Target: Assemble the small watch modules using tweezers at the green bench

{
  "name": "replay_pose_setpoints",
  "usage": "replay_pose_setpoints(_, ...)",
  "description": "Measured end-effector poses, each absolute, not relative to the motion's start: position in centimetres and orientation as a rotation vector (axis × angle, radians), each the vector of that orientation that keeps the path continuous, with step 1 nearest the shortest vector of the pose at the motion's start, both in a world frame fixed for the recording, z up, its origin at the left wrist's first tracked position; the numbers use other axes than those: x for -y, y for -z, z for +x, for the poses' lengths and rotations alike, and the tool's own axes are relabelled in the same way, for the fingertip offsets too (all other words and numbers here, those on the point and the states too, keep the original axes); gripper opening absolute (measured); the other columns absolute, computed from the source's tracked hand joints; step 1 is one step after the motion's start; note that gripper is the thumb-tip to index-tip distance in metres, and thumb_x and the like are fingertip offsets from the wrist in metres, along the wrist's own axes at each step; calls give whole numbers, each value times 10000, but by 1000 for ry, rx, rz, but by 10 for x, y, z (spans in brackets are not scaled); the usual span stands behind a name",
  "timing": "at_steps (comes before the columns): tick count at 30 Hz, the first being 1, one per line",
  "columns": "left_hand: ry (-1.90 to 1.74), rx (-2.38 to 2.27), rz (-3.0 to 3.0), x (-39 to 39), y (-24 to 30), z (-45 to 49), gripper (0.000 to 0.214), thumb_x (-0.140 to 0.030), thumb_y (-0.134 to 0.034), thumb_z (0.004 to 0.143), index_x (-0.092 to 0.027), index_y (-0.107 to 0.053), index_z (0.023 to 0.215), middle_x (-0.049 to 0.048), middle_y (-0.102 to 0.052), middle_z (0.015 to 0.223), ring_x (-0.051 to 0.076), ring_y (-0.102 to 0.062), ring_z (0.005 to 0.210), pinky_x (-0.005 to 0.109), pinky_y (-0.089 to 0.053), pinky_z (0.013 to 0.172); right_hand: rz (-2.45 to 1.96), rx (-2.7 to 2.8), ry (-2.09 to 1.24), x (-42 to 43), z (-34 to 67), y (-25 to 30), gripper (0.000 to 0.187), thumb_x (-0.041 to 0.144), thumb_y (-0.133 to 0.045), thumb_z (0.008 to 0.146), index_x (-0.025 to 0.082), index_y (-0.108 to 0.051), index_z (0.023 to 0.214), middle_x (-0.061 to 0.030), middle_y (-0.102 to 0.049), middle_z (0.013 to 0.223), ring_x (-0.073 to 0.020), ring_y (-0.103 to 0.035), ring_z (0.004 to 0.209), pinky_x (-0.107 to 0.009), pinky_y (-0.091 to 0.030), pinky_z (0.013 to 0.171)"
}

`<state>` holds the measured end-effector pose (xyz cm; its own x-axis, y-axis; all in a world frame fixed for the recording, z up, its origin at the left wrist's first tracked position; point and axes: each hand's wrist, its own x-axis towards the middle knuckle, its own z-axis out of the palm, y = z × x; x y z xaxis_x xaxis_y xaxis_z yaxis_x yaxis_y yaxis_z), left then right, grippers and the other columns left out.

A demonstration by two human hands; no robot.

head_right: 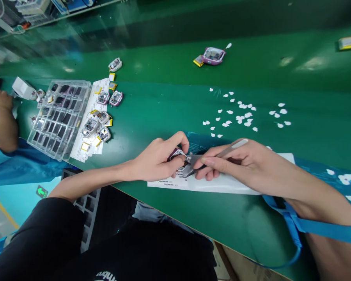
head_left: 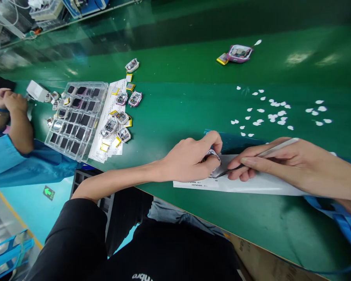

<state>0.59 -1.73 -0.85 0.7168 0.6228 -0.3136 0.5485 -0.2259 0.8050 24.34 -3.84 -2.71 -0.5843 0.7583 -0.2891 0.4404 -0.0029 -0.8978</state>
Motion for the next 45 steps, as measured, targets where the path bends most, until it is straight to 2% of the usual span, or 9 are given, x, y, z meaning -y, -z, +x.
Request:
replay_pose_setpoints(6, -115, -897, 1844, 17, 7, 5, 96, -188, -445, 929, -224, -449, 1018, -94, -558, 607, 120, -666, 567, 241, -409, 521, -1323, 1853, -1571, 39, 247, 24, 656, 879, -562, 860, 315, -786, 612, -93, -762, 716, -216, -729, 657, -320, -633, 605)
replay_pose_setpoints(11, -266, -788, 1617, 19, 8, 1, 91, -219, -500, 970, -234, -414, 995, -80, -559, 676, 128, -757, 685, 211, -443, 522, -1401, 1491, -1277, 47, 234, 12, 602, 824, -644, 858, 283, -731, 609, -67, -660, 573, -191, -643, 529, -340, -550, 513)
replay_pose_setpoints(15, -414, -707, 1431, 23, 8, 1, 98, -274, -536, 1017, -222, -453, 1021, -58, -578, 753, 103, -754, 698, 183, -485, 533, -1401, 1174, -1018, 61, 218, 0, 489, 743, -747, 836, 284, -670, 685, -42, -657, 604, -209, -663, 554, -400, -574, 578)
replay_pose_setpoints(19, -415, -700, 1285, 23, 7, 3, 112, -235, -593, 983, -205, -504, 1045, -44, -595, 760, 96, -724, 659, 172, -503, 513, -1458, 1173, -958, 71, 211, -3, 470, 730, -676, 904, 282, -667, 762, -74, -714, 686, -255, -726, 639, -479, -620, 670)
replay_pose_setpoints(22, -372, -646, 1211, 24, 7, 4, 288, -158, -658, 920, -191, -516, 1169, 31, -695, 966, 158, -790, 874, 225, -623, 690, -1507, 1197, -925, 74, 210, -3, 450, 695, -627, 952, 282, -673, 780, -87, -740, 739, -259, -748, 704, -495, -630, 726)
replay_pose_setpoints(24, -378, -609, 1214, 25, 8, 3, 363, -135, -652, 923, -179, -517, 1258, 82, -714, 1114, 204, -797, 1037, 271, -655, 812, -1558, 1261, -882, 76, 210, -3, 443, 671, -589, 984, 286, -679, 785, -89, -750, 790, -247, -753, 740, -475, -624, 729)
replay_pose_setpoints(28, -405, -597, 1250, 29, 9, 1, 385, -137, -586, 978, -158, -528, 1358, 108, -735, 1194, 242, -777, 1170, 339, -666, 935, -1610, 1329, -798, 79, 209, -1, 453, 675, -526, 1011, 300, -662, 795, -69, -744, 830, -240, -755, 762, -466, -621, 708)
replay_pose_setpoints(38, -371, -640, 1329, 32, 9, 1, 501, -135, -581, 976, -167, -550, 1474, 108, -770, 1229, 220, -776, 1169, 343, -673, 943, -1628, 1396, -776, 76, 210, -4, 436, 603, -518, 1036, 302, -693, 773, -66, -728, 810, -205, -715, 715, -440, -577, 680)
replay_pose_setpoints(45, -367, -636, 1337, 32, 12, 1, 551, -160, -579, 984, -110, -495, 1526, 159, -767, 1268, 232, -776, 1176, 337, -675, 934, -1647, 1468, -730, 72, 210, -2, 454, 515, -492, 1057, 313, -711, 715, -44, -722, 797, -188, -703, 774, -431, -566, 769)
